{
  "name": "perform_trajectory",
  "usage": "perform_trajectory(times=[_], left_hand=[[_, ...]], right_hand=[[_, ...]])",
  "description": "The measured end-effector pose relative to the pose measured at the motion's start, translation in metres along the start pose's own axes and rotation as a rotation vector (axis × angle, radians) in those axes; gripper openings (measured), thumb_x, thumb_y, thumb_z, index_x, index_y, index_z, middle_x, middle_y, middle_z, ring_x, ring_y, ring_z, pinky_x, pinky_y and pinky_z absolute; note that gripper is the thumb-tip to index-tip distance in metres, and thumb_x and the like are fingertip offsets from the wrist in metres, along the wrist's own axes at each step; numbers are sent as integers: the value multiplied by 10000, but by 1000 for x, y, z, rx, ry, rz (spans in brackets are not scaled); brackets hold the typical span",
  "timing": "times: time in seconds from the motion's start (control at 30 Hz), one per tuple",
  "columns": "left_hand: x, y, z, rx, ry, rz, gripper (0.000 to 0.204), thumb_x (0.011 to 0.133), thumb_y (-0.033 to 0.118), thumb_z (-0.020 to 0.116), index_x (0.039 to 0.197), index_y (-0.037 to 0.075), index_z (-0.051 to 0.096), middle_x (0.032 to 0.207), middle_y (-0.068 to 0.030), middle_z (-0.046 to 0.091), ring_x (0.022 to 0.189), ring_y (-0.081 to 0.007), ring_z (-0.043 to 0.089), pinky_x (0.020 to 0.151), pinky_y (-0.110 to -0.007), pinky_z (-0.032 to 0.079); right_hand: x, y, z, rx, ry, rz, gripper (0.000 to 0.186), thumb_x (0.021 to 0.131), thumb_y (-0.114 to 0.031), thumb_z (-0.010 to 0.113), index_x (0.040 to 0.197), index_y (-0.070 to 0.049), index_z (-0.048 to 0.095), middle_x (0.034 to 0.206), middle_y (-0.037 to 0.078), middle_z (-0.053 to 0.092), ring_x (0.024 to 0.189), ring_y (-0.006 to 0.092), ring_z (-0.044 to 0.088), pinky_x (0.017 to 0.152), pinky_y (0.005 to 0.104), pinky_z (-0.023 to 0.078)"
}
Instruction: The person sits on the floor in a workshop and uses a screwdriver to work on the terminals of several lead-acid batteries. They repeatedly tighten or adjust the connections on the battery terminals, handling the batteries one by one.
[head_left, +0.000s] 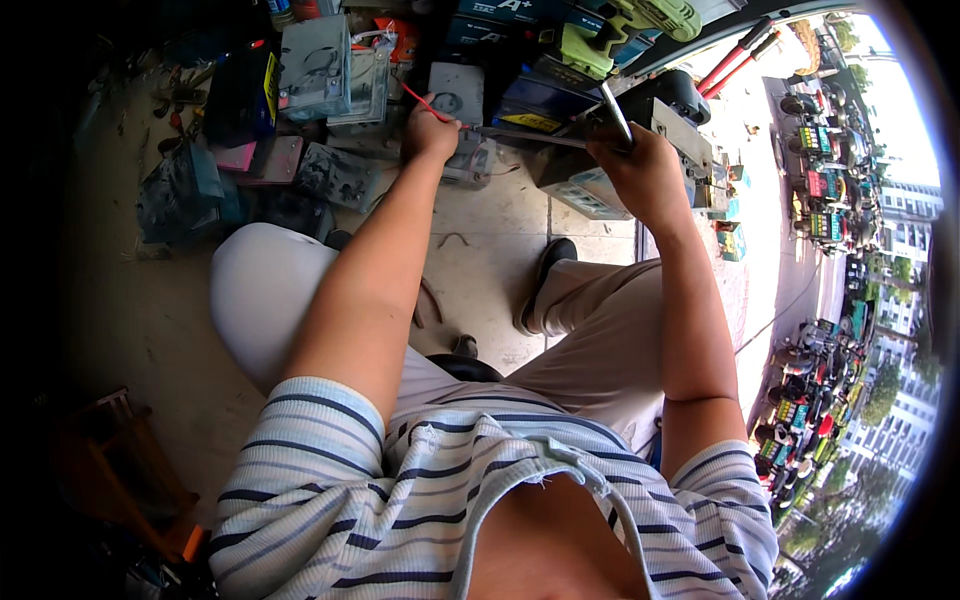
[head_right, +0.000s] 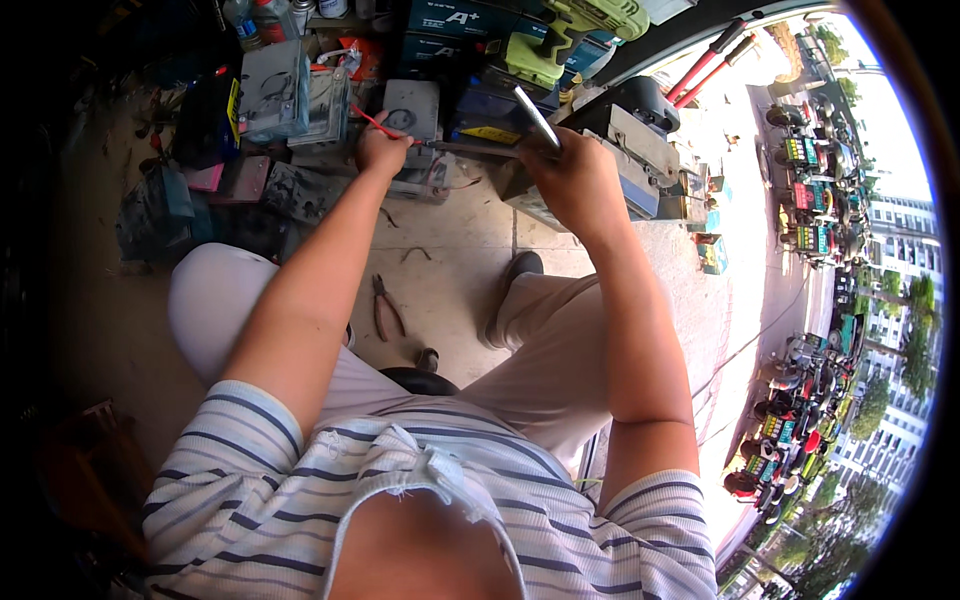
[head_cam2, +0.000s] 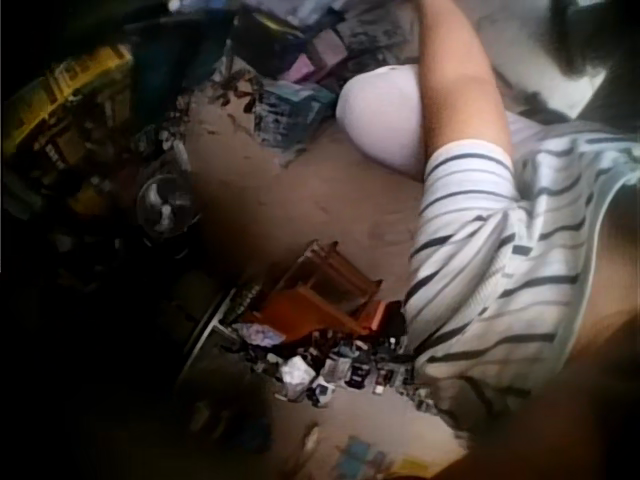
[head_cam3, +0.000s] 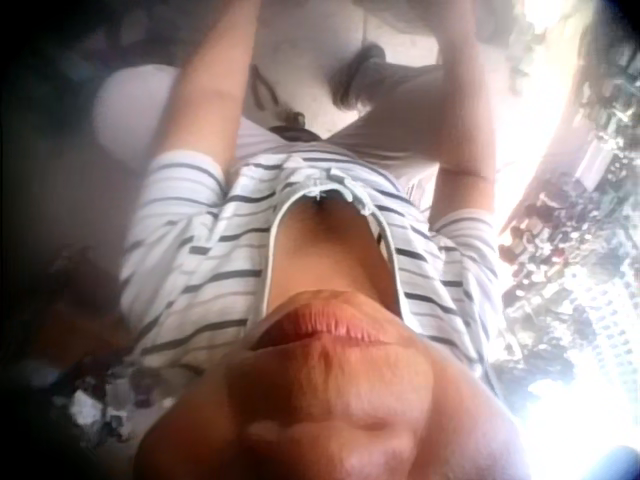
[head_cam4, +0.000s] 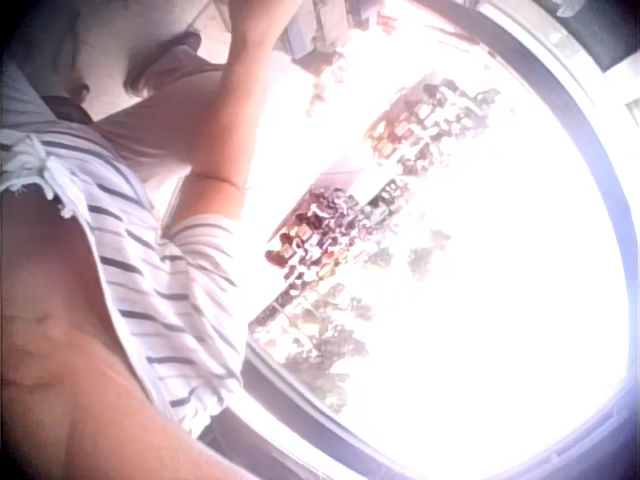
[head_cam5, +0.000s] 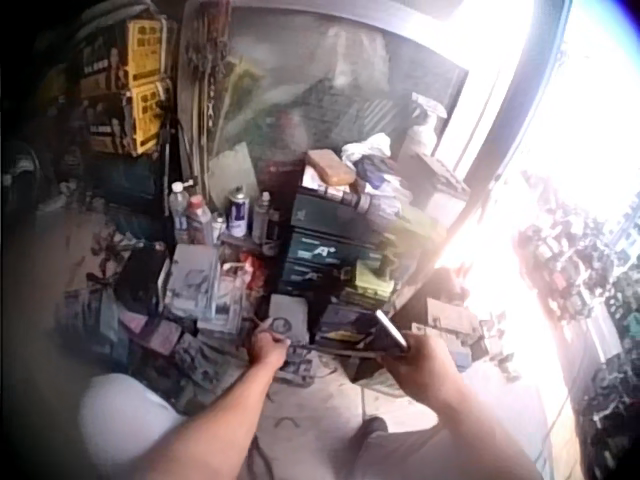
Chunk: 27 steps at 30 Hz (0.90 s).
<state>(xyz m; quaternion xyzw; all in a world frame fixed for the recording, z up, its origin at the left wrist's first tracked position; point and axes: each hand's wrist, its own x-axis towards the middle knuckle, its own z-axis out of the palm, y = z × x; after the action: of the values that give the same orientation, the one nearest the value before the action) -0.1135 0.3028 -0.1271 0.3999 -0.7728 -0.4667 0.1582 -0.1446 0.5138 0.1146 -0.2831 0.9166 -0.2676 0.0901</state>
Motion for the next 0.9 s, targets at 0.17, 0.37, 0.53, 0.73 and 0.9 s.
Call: perform_trajectory(times=[0.17,0.37,0.53,0.73,0.9], left_hand=[[-1,3,-3,-59,11,-71,287,634,153,740,904,90,670,1253,-69,501,1056,-251,542,897,-328,421],[0,-1,1,-83,0,-36,171,636,133,734,791,89,677,1265,-38,490,1065,-229,537,901,-321,417],[6,-7,9,-108,-6,-80,124,648,121,719,760,95,673,1267,-39,487,1065,-217,535,902,-315,416],[8,-8,15,-93,55,-85,70,665,129,710,715,110,666,1290,-29,462,1076,-197,526,907,-309,411],[10,-12,18,-86,12,-85,60,665,127,712,700,112,665,1301,-27,449,1092,-195,515,917,-300,401]], right_hand=[[0,-3,2,-15,-21,8,186,776,-162,639,878,-7,647,719,88,640,650,117,579,640,262,454],[0,-1,6,-29,-5,3,190,778,-153,639,879,7,651,723,82,641,663,109,578,642,254,453],[-1,-8,7,-40,-3,4,194,780,-153,638,882,12,650,728,85,642,670,119,584,646,255,454],[0,-8,8,-69,-8,18,196,779,-153,640,884,13,651,735,86,646,674,127,592,646,256,455],[1,-10,8,-67,-15,13,191,780,-149,641,881,13,652,732,83,646,675,122,589,646,251,453]])
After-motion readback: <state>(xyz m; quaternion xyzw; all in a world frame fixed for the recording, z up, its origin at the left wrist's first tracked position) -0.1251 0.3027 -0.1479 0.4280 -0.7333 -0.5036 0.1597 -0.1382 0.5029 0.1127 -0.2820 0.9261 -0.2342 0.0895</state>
